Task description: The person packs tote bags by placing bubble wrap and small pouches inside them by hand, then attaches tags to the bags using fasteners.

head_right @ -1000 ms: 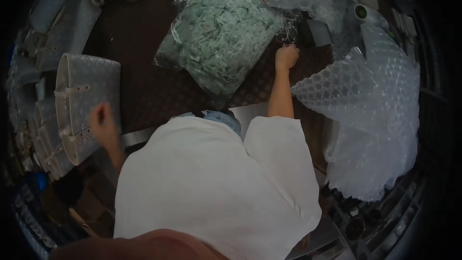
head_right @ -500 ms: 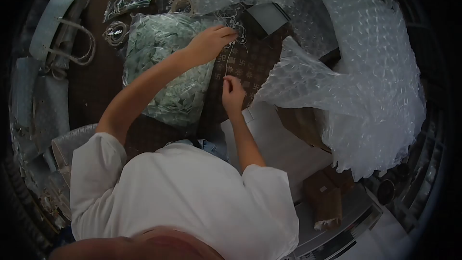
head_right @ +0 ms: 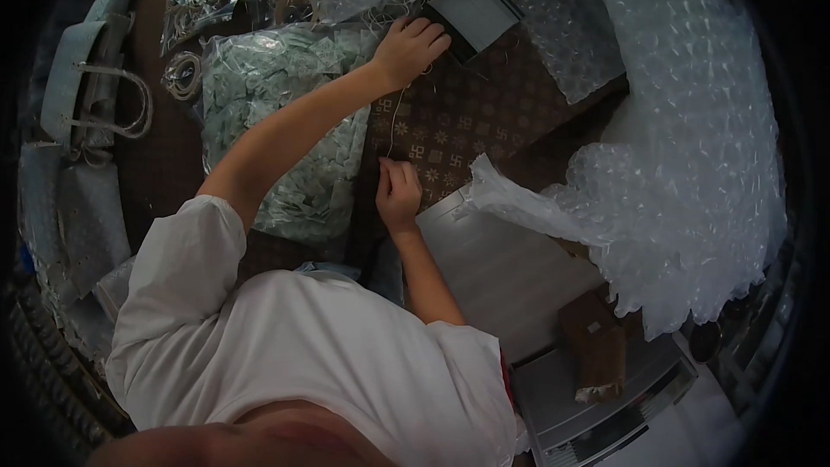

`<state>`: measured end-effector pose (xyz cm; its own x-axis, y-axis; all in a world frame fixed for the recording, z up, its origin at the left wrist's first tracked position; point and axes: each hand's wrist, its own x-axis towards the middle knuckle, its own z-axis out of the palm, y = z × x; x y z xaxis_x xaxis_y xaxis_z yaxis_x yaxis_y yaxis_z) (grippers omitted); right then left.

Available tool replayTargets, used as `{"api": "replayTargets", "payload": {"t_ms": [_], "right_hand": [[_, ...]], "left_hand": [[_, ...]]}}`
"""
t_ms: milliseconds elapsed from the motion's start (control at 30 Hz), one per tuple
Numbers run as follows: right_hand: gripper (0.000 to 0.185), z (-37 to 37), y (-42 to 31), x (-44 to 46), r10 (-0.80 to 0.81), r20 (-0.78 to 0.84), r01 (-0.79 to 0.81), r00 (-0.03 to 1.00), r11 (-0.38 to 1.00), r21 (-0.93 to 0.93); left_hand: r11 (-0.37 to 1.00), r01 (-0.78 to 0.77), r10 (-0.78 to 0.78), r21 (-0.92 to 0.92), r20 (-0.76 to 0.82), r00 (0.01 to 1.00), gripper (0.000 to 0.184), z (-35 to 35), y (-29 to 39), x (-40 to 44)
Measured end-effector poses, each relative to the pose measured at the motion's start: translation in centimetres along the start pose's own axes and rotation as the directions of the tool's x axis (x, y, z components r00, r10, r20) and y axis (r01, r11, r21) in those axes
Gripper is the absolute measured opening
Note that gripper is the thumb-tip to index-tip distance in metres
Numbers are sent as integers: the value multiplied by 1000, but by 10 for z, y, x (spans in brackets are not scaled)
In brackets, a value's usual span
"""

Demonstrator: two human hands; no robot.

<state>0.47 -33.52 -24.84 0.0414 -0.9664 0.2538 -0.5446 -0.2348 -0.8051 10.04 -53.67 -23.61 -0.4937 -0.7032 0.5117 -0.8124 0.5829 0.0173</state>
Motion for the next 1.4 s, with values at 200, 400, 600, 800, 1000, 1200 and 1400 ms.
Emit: {"api": "replayTargets", "payload": {"t_ms": [200,400,600,800,1000,1200,1400], "right_hand": [[12,-9,3,1,20,102,-32,995,992,122],[14,-44,-22,31,413,511,-656,754,435,617],[17,-47,-91,71,-109,570,-311,814,749,586],[17,4,-160,81,-505,627,17,593,786,618],[14,42,-206,65,-762,440,500,476,646,577],[4,48,-245,42,-705,499,327,503,690,645],[17,60,-274,11,-195,969,-252,155,940,229]], "left_hand": [[999,-31,22,32,239,971,18,-10,-6,11],[557,411,-587,-722,7,809,34,-137,2,-47],[76,590,-996,-804,-93,1,33,-245,-22,-295],[-96,993,-947,63,-312,-72,18,-248,-10,-443],[-97,989,-892,-113,-430,-137,24,-225,-3,-434],[-140,971,-899,-195,-386,-207,27,-248,-5,-428],[-158,575,-982,-803,64,-180,14,-327,59,-377]]}}
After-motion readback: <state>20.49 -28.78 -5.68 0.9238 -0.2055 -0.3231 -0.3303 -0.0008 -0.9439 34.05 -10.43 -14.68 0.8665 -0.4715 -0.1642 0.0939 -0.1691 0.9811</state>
